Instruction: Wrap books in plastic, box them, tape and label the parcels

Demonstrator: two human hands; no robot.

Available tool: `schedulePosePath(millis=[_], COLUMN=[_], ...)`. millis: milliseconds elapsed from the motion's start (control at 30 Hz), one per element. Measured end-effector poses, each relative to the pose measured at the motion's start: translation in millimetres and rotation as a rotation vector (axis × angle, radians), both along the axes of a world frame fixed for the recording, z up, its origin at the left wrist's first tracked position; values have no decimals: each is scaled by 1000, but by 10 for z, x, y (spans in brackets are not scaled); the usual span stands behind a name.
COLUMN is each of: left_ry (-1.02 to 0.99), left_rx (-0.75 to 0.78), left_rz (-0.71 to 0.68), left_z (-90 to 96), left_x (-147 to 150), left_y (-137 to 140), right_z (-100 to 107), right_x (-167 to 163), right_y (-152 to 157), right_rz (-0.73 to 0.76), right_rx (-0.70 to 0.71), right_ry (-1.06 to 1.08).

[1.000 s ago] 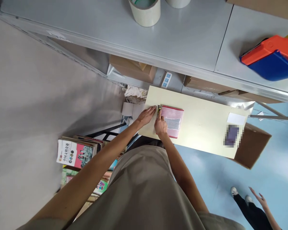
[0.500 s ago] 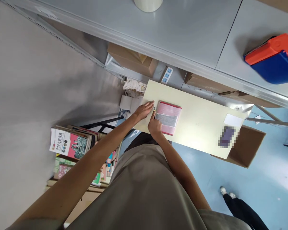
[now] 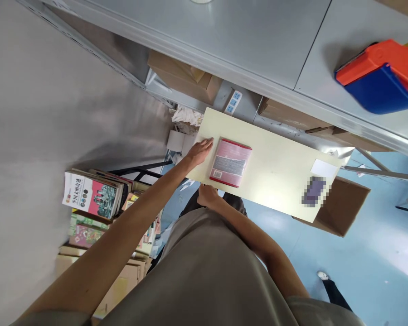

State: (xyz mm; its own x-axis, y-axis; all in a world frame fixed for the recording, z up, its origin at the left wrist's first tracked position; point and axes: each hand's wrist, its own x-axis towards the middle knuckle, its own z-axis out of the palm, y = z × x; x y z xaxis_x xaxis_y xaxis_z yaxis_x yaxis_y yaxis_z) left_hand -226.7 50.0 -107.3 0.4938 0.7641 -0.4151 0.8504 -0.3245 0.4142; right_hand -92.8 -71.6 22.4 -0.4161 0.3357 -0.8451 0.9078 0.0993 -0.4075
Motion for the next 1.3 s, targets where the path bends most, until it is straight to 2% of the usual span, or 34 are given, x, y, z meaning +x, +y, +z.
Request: schedulePosePath(millis=[167, 233, 300, 367, 467, 600, 733, 833, 900, 1000, 1133, 1300], left_ry=[-32, -91, -166, -277, -498, -742, -833, -823, -796, -772, -785, -833], left_rx=[-30, -55, -52, 21, 194, 406, 602, 631, 628, 639, 650, 622], left_rz=[71, 154, 281, 399, 469, 379, 243, 179, 170, 174, 128, 24], left_z=[-4, 42, 146, 324, 756, 1593, 2390, 2730, 2834, 2904, 2989, 2992], left_x=[38, 66, 146, 307, 707, 1355, 1833, 2016, 2079, 2155, 2383, 3022], left_y=[28, 35, 10, -48, -128, 27, 527, 885, 1016, 1031, 899, 824], right_z=[190, 305, 445, 604, 870, 1245, 1515, 1591, 1602, 1610, 1658, 1687], right_x=[429, 670, 927, 1183, 1539, 1923, 2184, 2276, 2298, 2342, 2592, 3265], right_y=[94, 179, 266, 347, 498, 947, 1743, 2321, 2571, 2688, 2505, 2154], right_rz=[-78, -149, -238, -353, -577, -817, -844, -811, -800, -805, -853, -918], right_rx=[67, 115, 200, 325, 560, 888, 1143, 1222, 1228, 1227, 1300, 1352], right_ry=[41, 45, 21, -5, 69, 278, 400, 457, 476, 496, 495, 389])
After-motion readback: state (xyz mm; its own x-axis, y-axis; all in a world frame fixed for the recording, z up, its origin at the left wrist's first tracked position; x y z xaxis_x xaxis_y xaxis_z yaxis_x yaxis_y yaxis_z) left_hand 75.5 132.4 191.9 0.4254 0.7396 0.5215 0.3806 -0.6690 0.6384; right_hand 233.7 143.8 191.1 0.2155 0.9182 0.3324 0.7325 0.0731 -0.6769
